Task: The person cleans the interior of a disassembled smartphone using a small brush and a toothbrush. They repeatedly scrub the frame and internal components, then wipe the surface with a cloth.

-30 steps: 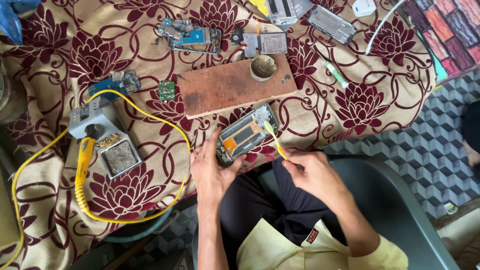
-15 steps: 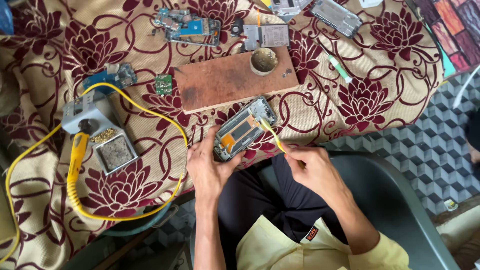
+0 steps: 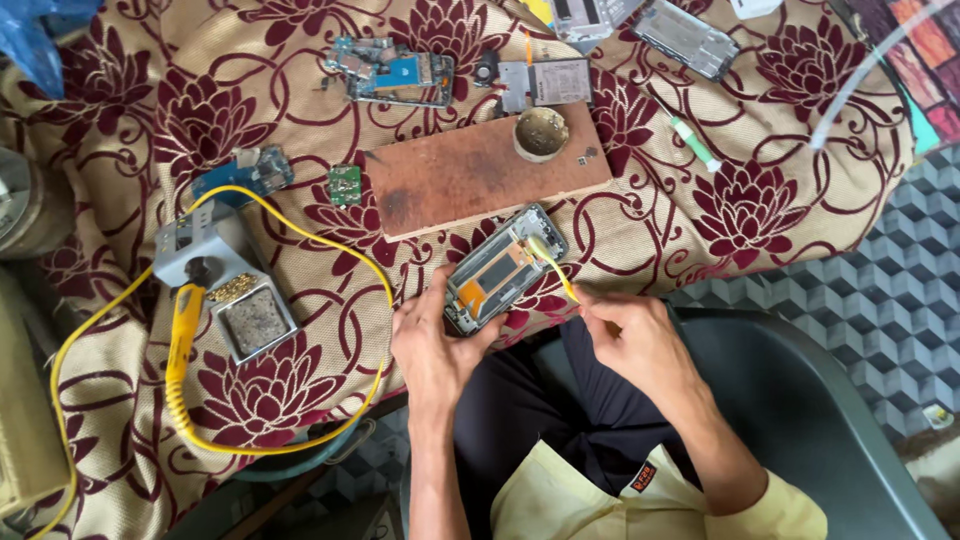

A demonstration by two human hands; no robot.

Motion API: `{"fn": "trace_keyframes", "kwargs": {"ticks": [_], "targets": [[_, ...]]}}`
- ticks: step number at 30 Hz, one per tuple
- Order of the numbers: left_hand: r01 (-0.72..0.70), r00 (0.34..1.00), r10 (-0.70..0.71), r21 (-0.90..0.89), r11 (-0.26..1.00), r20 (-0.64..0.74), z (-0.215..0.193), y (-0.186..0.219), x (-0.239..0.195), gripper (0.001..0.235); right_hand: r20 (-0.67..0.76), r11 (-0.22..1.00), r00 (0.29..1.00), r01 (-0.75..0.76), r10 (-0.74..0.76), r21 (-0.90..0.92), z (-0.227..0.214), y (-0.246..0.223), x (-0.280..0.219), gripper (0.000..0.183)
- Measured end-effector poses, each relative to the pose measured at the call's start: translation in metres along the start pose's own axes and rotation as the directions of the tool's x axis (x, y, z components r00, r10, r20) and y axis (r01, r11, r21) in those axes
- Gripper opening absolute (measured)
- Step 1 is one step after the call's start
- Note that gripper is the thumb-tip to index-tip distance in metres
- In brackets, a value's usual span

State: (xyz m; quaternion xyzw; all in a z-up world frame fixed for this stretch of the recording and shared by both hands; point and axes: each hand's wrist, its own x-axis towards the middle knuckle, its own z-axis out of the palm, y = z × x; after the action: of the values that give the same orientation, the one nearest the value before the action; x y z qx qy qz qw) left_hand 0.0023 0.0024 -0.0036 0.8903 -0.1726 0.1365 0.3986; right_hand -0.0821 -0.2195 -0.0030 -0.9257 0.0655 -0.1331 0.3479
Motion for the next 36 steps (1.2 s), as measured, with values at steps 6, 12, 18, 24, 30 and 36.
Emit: {"fn": "trace_keyframes", "kwargs": {"ticks": [6,12,18,24,30,36], "targets": [[0.004,1.000,-0.004,-0.022,1.000,0.009,-0.003,0.003,0.001,0.081,-0.097,0.960,0.988,-0.093,0.122,0.264,0.003,-0.003,0.010,0.034],[-0.024,0.998,0.026,-0.036,0.999,0.055,-0.008,0.001,0.001,0.082,-0.408,0.999,0.912,0.023,-0.038,-0.042,-0.010,0.025,0.043,0.022],[-0.033,0.996,0.029,0.042,0.999,0.082,-0.011,0.007,0.002,0.082,-0.508,0.985,0.861,-0.089,0.001,-0.149,-0.030,0.069,0.098,0.016],[-0.123,0.992,0.121,0.096,0.988,0.025,-0.004,0.011,0.004,0.079,-0.508,0.995,0.857,-0.045,0.086,0.093,-0.034,0.092,0.081,0.026],[-0.195,0.981,0.195,0.150,0.969,0.016,-0.003,0.006,0.003,0.074,-0.561,0.901,0.776,0.021,-0.288,-0.433,-0.048,0.139,0.109,0.027],[-0.183,0.983,0.181,0.116,0.976,0.028,-0.007,0.006,0.003,0.075,-0.565,0.986,0.823,-0.035,-0.064,-0.162,-0.064,0.111,0.108,0.016]]}}
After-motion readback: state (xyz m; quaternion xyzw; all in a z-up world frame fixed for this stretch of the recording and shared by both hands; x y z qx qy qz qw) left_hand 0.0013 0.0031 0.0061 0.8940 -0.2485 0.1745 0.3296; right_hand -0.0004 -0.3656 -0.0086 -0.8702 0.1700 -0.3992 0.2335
